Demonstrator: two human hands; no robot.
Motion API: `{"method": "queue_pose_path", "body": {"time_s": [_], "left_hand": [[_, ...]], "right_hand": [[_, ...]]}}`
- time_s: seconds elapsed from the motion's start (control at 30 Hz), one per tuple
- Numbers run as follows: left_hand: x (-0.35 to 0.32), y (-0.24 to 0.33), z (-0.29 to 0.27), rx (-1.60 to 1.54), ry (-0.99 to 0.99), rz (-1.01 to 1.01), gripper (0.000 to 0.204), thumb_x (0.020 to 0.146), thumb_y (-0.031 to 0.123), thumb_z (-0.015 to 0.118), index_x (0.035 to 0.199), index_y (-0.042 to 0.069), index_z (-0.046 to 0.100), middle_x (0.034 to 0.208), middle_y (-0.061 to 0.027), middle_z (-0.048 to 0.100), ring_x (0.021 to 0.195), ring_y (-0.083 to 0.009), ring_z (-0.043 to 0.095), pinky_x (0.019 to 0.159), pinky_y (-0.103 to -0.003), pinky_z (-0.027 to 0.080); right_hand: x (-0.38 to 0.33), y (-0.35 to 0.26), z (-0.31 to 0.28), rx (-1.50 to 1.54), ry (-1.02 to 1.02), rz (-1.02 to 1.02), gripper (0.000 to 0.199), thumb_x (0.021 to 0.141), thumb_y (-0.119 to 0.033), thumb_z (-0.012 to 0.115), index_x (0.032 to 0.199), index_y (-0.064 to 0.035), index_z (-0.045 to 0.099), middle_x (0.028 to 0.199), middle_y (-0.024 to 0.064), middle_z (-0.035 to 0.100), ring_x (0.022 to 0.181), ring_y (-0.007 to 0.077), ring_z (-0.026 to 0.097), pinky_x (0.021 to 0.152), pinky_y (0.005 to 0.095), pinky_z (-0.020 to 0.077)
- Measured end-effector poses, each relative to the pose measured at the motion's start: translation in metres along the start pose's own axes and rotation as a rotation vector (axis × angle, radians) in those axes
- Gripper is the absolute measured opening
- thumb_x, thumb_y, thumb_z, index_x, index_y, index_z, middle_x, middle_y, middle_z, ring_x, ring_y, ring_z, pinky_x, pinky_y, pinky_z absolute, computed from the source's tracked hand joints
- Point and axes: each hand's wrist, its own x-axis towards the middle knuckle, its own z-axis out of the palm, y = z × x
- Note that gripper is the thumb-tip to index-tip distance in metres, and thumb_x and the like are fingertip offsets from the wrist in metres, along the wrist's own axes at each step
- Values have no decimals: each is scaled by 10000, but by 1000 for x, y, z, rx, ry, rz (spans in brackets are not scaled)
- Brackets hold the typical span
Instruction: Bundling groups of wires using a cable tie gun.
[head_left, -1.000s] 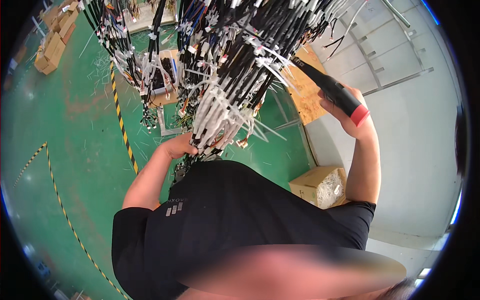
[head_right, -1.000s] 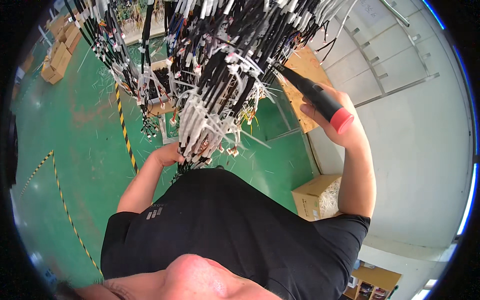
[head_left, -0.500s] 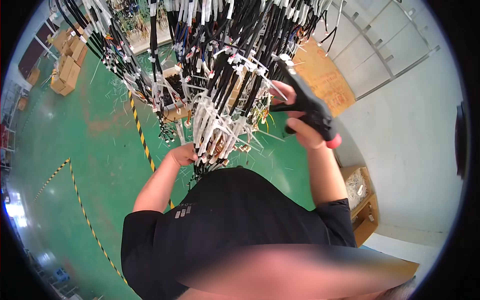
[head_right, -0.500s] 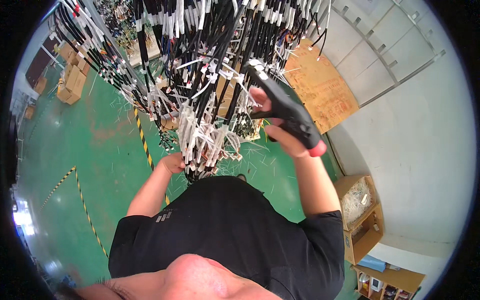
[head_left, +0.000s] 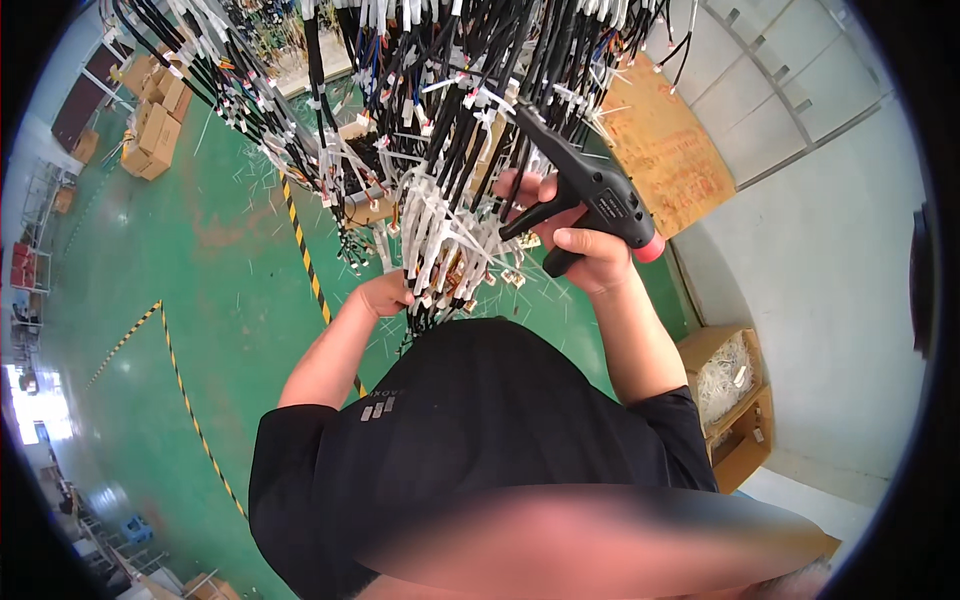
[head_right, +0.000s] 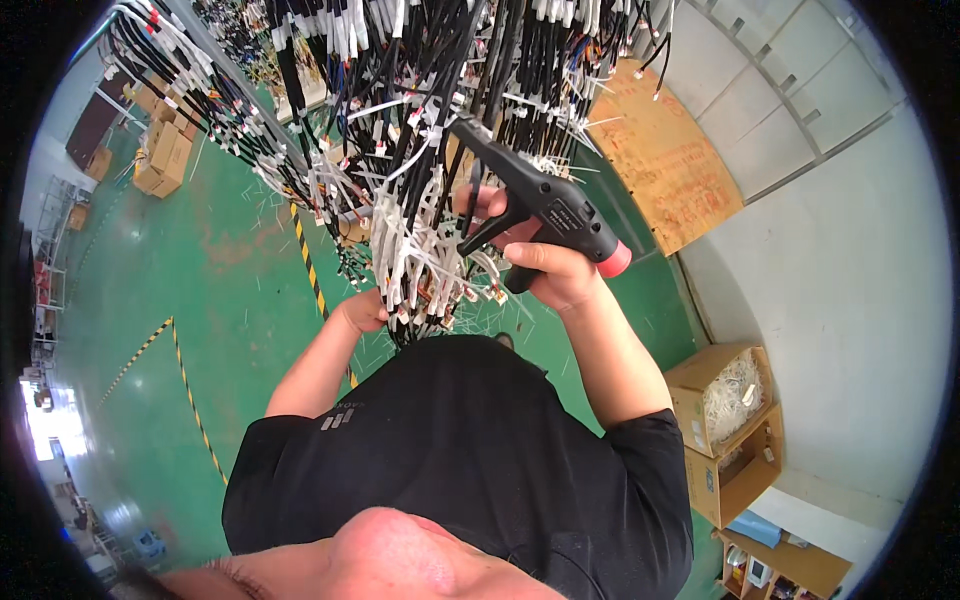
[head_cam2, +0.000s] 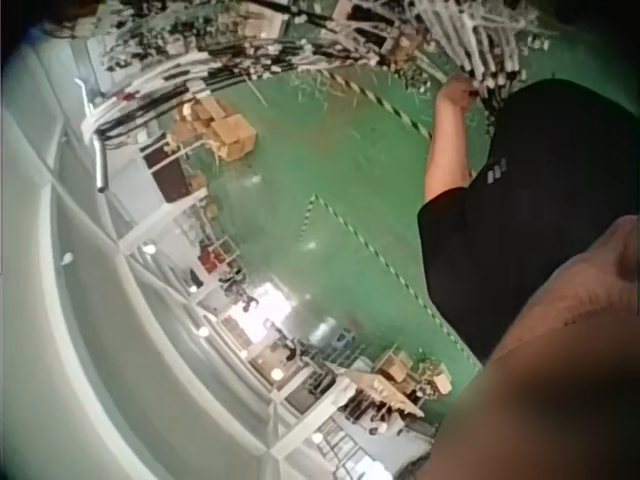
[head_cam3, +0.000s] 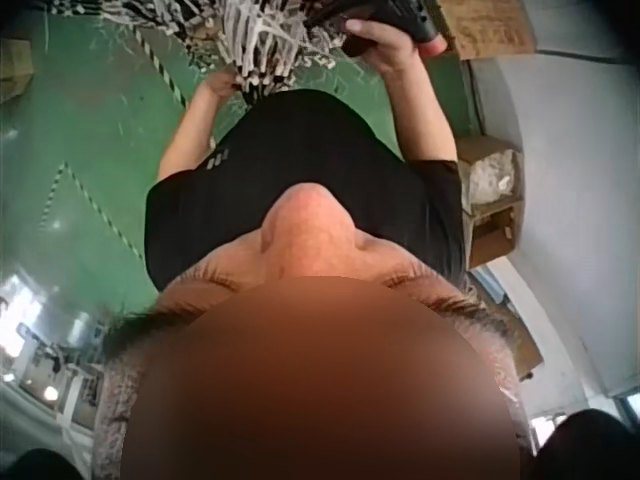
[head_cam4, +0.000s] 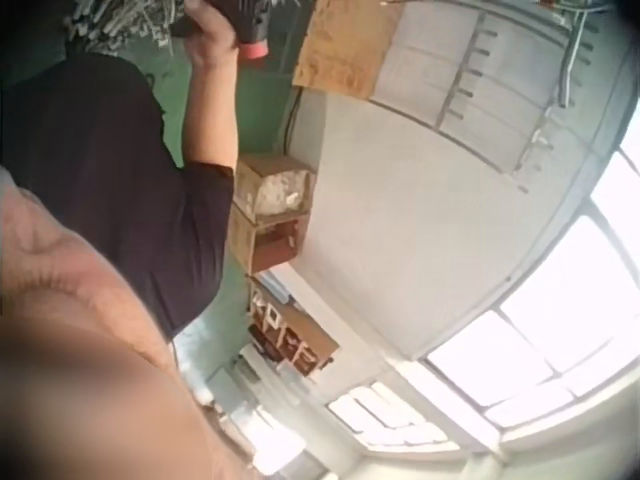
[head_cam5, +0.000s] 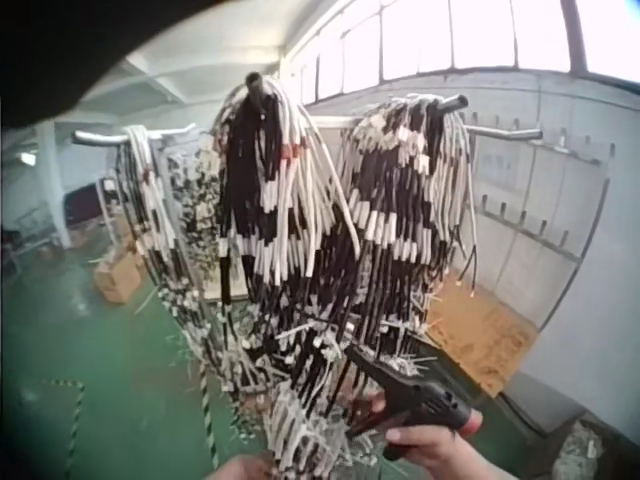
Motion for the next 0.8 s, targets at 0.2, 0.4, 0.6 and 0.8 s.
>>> {"method": "queue_pose_path", "body": {"time_s": [0.2, 0.4, 0.6, 0.8], "left_hand": [[-5, 6, 4, -21, -83, -1, 1074, 581, 406, 1004, 1481, 31, 554, 1421, -105, 641, 1324, -274, 585, 1149, -434, 413], [-4, 3, 3, -101, -183, -60, 1091, 564, 330, 1006, 1500, 30, 531, 1426, -139, 642, 1335, -329, 591, 1178, -479, 403], [-9, 22, 43, 36, -135, -26, 1034, 627, 447, 970, 1458, -9, 558, 1349, -176, 680, 1226, -349, 664, 1097, -474, 488], [-6, 5, 25, 7, -69, -29, 912, 694, 248, 924, 1482, -8, 541, 1415, -82, 650, 1315, -218, 576, 1151, -353, 379]], "right_hand": [[-20, 2, -11, 29, 59, -74, 420, 756, -95, 761, 1133, -84, 576, 1203, 115, 579, 1163, 318, 603, 1106, 522, 438], [-13, 17, -24, -229, 316, -190, 576, 743, -64, 729, 1300, -13, 591, 1238, 106, 615, 1206, 272, 605, 1101, 443, 455], [-29, -17, -17, -742, 296, -328, 548, 776, -7, 705, 1318, -26, 626, 1242, 74, 672, 1213, 225, 600, 1095, 397, 422], [-26, -137, 19, -1588, 1, -18, 399, 810, -96, 701, 1202, -21, 704, 1081, 122, 703, 995, 248, 652, 925, 368, 494]]}}
